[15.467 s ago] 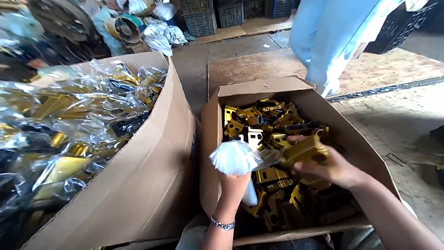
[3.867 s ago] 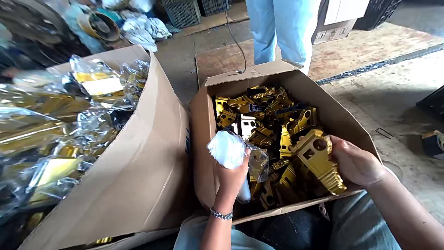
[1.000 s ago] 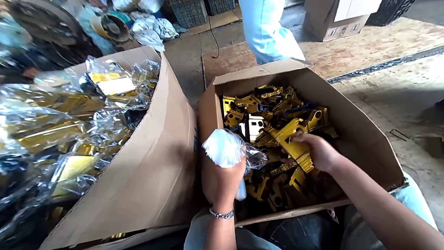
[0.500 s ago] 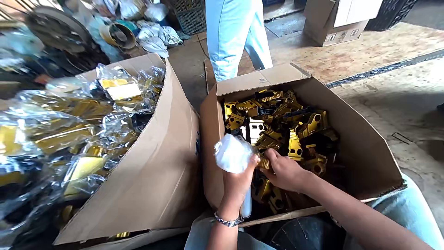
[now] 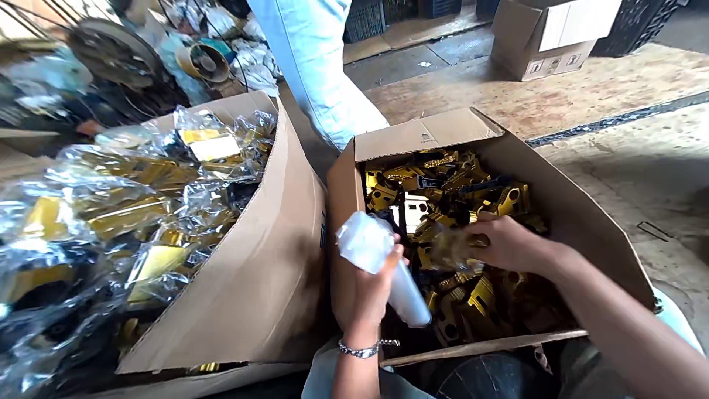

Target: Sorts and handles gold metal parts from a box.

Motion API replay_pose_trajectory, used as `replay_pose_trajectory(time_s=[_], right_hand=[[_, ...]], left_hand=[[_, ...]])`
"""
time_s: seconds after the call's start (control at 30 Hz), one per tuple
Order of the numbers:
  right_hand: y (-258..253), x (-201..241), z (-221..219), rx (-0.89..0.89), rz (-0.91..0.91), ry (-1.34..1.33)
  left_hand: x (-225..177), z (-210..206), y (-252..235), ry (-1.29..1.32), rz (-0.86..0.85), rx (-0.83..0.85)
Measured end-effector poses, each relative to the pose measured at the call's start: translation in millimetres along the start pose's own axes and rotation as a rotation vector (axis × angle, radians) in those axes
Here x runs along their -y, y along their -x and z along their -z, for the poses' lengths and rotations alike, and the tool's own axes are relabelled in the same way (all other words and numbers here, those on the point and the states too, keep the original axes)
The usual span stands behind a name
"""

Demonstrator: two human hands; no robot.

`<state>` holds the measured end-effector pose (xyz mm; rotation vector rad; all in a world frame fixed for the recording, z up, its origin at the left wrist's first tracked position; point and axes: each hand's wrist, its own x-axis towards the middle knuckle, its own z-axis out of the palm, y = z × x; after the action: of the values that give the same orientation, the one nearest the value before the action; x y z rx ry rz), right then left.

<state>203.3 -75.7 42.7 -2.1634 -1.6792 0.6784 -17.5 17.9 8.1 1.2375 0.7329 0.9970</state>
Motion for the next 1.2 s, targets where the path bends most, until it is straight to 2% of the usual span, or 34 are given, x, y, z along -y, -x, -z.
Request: replay_pose_trajectory(time_s=[0.03,0.07,0.1,0.13,0.17,0.2,0.23,0.27,0.37,0.4,0.5,0.53,0.63,0.7,0.77,0.8,0.83,0.9,0.93,0.97,1.03,1.07,1.13,1.2], right_hand=[[0,5,16,0.162,-0.078,0.15],[1,12,28,0.223,-0.094,0.244],[6,20,37,0.153,-0.027,0.255],[14,26,43,-0.051,0.124,0.191],[15,28,44,-0.337,0.331,0.058],[10,34,44,-0.544,0.497,-0.117],[6,41,45,-0.574,0.572,-0.296],[3,47,41,-0.517,0.551,-0.403],[-12,47,-2,-0.133,0.28,-0.39],[-16,42,-17,-0.085,0.24,-0.412],[-14,34,-35,-0.18,0.18,-0.605],[-11,33,-36,-0.183,0.166,-0.639],[-6,25,-37,-0.155,0.084,-0.714],[-1,17,-36,-0.059,0.102,-0.798],[5,5,-34,0.068,0.156,-0.894],[8,0,-34,0.082,0.163,-0.914],[10,-3,-35,0.06,0.154,-0.931],[12,-4,-36,-0.051,0.089,-0.973],[12,-2,-38,-0.111,0.059,-0.965],[12,1,-41,-0.142,0.07,-0.908],[14,7,-51,-0.105,0.237,-0.744],[15,8,-54,-0.081,0.346,-0.685],[16,1,-44,-0.067,0.388,-0.678],[15,-18,-27,-0.111,0.233,-0.743]], left_hand=[[-4,5,-3,0.024,0.041,-0.065],[-5,8,-4,0.032,0.073,-0.111],[-4,9,-4,0.024,0.077,-0.149],[-2,7,-4,0.002,0.063,-0.172],[1,3,-3,-0.034,0.038,-0.175],[4,-1,-2,-0.067,0.015,-0.175],[7,-4,-2,-0.096,-0.003,-0.17],[10,-6,-1,-0.133,-0.03,-0.162],[19,-13,0,-0.286,-0.069,-0.094],[20,-16,1,-0.333,-0.068,-0.072],[22,-20,8,-0.457,-0.185,-0.018],[21,-20,11,-0.423,-0.177,0.012],[1,-24,19,-0.099,0.131,0.178],[0,-23,17,-0.058,0.184,0.247],[6,-17,11,-0.238,0.132,0.177],[9,-12,4,-0.373,0.049,0.095],[14,-6,-5,-0.487,-0.063,-0.018],[28,5,-24,-0.442,-0.183,-0.213],[30,6,-25,-0.321,-0.156,-0.206],[26,0,-18,-0.186,-0.076,-0.105],[21,-20,6,-0.047,0.118,0.172],[22,-28,14,-0.016,0.152,0.271],[24,-27,11,-0.037,0.042,0.266],[27,-11,-3,-0.165,-0.109,0.09]])
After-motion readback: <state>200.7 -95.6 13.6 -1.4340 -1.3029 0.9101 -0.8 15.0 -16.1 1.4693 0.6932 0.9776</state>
